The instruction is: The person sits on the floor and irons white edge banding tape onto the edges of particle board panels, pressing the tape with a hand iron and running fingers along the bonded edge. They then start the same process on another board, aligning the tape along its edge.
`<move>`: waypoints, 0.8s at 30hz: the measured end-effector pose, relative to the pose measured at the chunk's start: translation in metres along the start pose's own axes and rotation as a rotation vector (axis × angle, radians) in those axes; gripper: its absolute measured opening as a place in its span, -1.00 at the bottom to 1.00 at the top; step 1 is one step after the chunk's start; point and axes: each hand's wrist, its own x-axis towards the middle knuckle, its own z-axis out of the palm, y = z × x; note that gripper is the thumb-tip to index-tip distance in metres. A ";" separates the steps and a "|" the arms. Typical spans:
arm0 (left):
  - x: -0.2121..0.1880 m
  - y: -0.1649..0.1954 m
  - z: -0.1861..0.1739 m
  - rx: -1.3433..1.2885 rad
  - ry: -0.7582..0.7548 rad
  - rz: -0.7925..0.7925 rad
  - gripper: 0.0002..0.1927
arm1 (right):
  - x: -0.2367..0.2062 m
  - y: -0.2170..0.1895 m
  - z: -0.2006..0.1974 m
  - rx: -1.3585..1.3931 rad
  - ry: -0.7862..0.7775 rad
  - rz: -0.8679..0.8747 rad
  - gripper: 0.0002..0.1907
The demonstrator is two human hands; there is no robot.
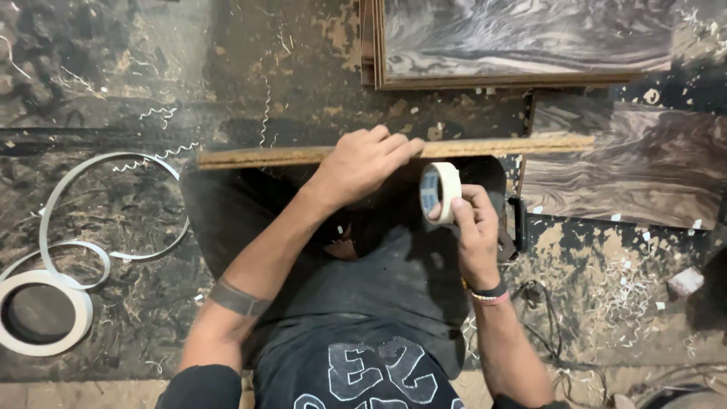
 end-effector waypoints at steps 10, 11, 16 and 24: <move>0.005 -0.009 -0.020 -0.103 -0.121 -0.096 -0.65 | 0.011 0.005 -0.019 -0.067 0.222 -0.143 -0.80; 0.010 -0.007 -0.018 -0.107 -0.111 -0.097 -0.66 | 0.014 0.003 -0.028 -0.078 0.253 -0.159 -0.81; 0.057 0.015 0.011 -0.339 0.027 -0.006 -0.70 | 0.022 0.000 -0.059 -0.197 0.310 -0.169 -0.80; 0.135 0.058 0.080 -0.433 -0.218 -0.144 -0.78 | 0.027 0.010 -0.072 -0.240 0.360 -0.160 -0.79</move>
